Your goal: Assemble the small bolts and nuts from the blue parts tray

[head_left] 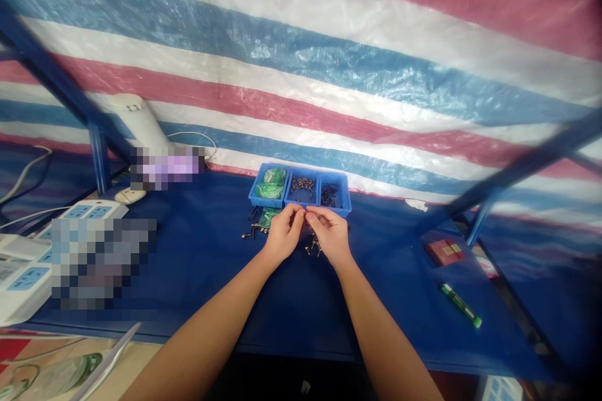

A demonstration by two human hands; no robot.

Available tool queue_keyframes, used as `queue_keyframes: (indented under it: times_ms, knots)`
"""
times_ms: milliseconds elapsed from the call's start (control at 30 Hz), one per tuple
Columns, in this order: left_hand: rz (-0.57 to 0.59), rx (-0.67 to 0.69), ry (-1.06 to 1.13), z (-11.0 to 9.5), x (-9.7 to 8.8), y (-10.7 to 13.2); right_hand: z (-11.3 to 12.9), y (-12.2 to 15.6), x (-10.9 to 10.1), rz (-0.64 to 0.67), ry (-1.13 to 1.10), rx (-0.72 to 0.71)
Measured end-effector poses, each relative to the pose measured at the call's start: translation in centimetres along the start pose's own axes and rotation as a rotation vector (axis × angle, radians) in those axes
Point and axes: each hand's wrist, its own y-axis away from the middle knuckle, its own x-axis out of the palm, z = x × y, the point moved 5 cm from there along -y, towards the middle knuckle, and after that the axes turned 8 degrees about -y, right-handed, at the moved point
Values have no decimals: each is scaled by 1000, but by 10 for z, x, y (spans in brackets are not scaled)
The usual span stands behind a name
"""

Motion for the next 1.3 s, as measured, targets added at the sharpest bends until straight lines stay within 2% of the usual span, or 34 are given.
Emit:
queue_keyframes:
  times_ms: [367,600,833,1033,1133,1300]
  knots:
    - [3,-37,-7,3,-1,-1,2,0,5,127,54,-33]
    - [-18,-47,116,1,0,-1,2,-1,0,62,113,-69]
    - [-25,-52,30,2,-3,-2,1,1,5,108,66,-33]
    - [-23,-65,109,2,0,-2,0,-1,0,44,95,-61]
    - [-33,-67,133,3,1,-1,-1,0,1,69,76,-28]
    - [-56,-71,28,4,-3,-1,0,2,5,112,82,-38]
